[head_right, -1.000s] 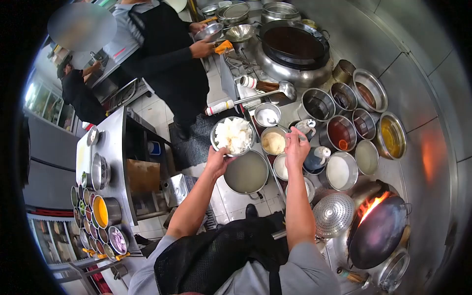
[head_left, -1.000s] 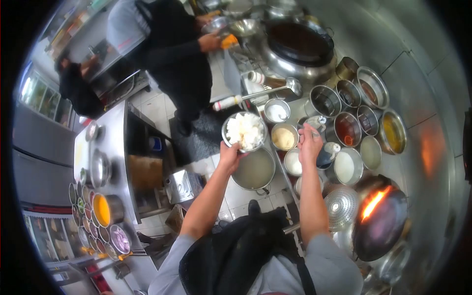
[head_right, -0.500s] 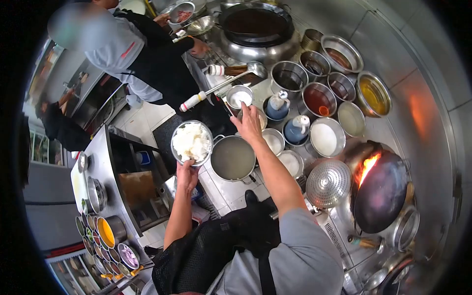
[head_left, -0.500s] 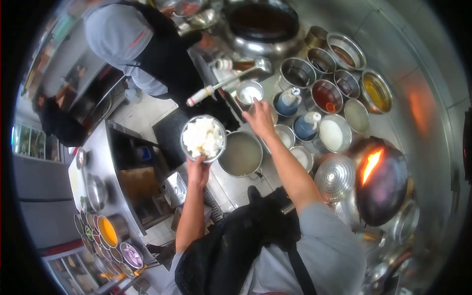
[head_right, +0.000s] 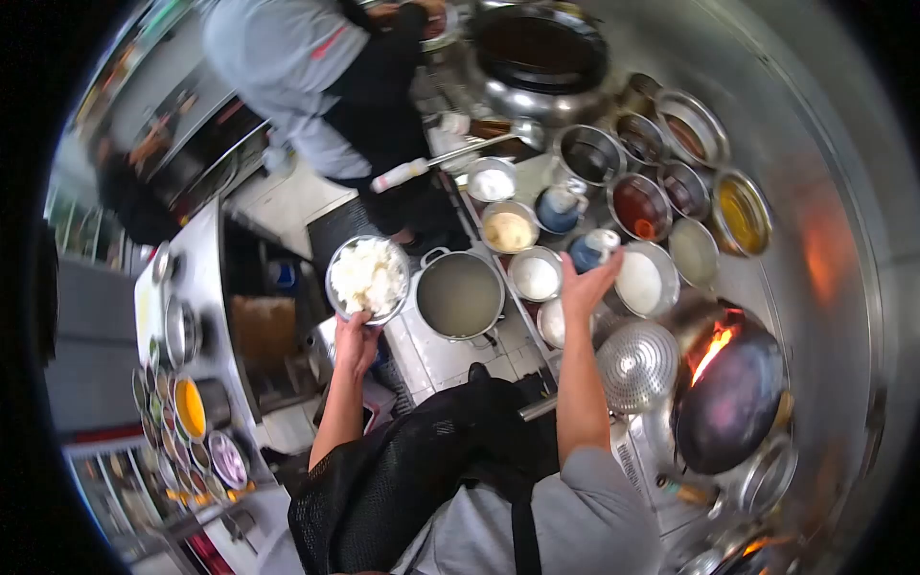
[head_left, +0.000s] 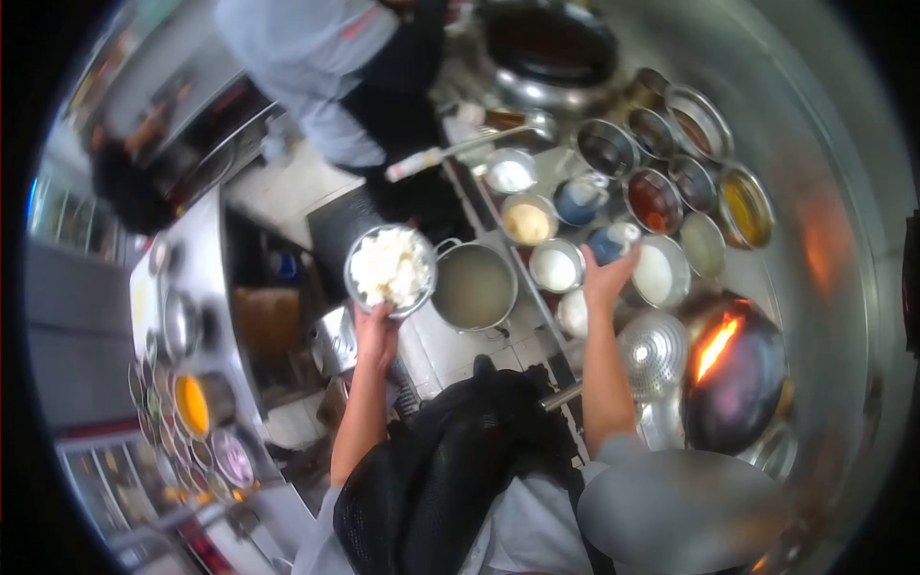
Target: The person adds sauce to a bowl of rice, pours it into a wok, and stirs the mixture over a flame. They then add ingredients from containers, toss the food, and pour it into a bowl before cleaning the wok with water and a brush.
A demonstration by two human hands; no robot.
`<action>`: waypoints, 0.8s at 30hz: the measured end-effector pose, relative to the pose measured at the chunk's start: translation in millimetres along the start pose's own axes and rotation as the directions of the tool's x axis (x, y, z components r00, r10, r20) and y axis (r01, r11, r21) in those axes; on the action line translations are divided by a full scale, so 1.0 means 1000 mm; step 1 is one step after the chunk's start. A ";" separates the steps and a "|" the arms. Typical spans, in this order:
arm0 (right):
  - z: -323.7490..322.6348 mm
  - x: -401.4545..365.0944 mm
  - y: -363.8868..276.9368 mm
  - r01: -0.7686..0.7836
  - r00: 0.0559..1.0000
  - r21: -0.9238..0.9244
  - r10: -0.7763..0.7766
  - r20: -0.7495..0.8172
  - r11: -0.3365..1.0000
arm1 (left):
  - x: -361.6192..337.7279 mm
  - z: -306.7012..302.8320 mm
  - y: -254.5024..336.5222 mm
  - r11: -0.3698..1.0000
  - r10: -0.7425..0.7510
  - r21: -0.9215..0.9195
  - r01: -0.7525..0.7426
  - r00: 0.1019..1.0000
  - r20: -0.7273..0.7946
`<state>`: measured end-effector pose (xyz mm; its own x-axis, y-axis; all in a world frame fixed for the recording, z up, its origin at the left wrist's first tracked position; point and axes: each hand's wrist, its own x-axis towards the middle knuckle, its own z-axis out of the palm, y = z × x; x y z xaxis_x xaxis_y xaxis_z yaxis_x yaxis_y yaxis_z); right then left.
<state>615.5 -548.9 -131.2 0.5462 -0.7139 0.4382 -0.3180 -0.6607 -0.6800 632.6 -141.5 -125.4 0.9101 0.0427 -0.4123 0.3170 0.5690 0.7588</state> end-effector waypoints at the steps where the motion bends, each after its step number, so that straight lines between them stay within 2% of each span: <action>1: 0.008 0.001 0.001 0.011 0.999 0.009 -0.010 -0.048 1.000 | -0.003 -0.002 0.002 1.000 0.014 -0.006 -0.014 1.000 -0.014; 3: 0.013 0.003 0.006 0.035 0.997 0.049 -0.032 -0.065 0.998 | -0.010 -0.002 0.007 0.999 0.039 -0.035 -0.041 0.999 -0.038; 5: 0.012 0.007 0.005 -0.031 0.999 -0.054 0.029 -0.044 0.998 | -0.024 0.004 0.019 0.998 0.039 -0.041 -0.042 0.998 -0.059; 6: 0.007 0.011 0.012 -0.033 0.998 -0.040 0.031 -0.046 0.999 | -0.025 0.002 0.022 0.999 0.041 -0.028 -0.043 0.997 -0.071; 11: -0.003 0.017 0.002 0.090 0.994 -0.043 -0.093 -0.065 0.995 | -0.045 -0.024 0.030 0.995 0.074 -0.060 -0.083 0.987 -0.142; 13: -0.020 0.020 -0.022 0.111 0.992 -0.016 -0.111 -0.065 0.994 | -0.048 -0.033 0.028 0.992 0.083 -0.081 -0.097 0.983 -0.163; 15: -0.051 0.022 -0.058 0.134 0.987 0.051 -0.129 -0.098 0.990 | -0.051 -0.039 0.028 0.992 0.094 -0.069 -0.101 0.990 -0.102; 17: -0.080 0.026 -0.090 0.177 0.979 0.040 -0.172 -0.105 0.983 | -0.057 -0.037 0.028 0.988 0.112 -0.092 -0.121 0.989 -0.099; 19: -0.109 0.030 -0.119 0.278 0.960 0.172 -0.267 -0.088 0.945 | -0.061 -0.038 0.027 0.993 0.070 -0.085 -0.083 0.987 -0.142; 21: -0.140 0.025 -0.154 0.330 0.944 0.210 -0.318 -0.091 0.920 | -0.066 -0.039 0.027 0.989 0.080 -0.109 -0.095 0.988 -0.135; 23: -0.169 0.017 -0.183 0.330 0.929 0.523 -0.367 -0.035 0.785 | -0.073 -0.043 0.027 0.989 0.100 -0.099 -0.112 0.987 -0.124; 24: -0.181 0.016 -0.189 0.415 0.884 0.514 -0.467 -0.032 0.751 | -0.077 -0.046 0.027 0.986 0.105 -0.116 -0.120 0.986 -0.126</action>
<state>543.9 -477.8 111.2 0.6068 -0.3297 0.7233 0.3861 -0.6732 -0.6307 559.0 -91.8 -96.1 0.8973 0.2057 -0.3906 0.1725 0.6511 0.7392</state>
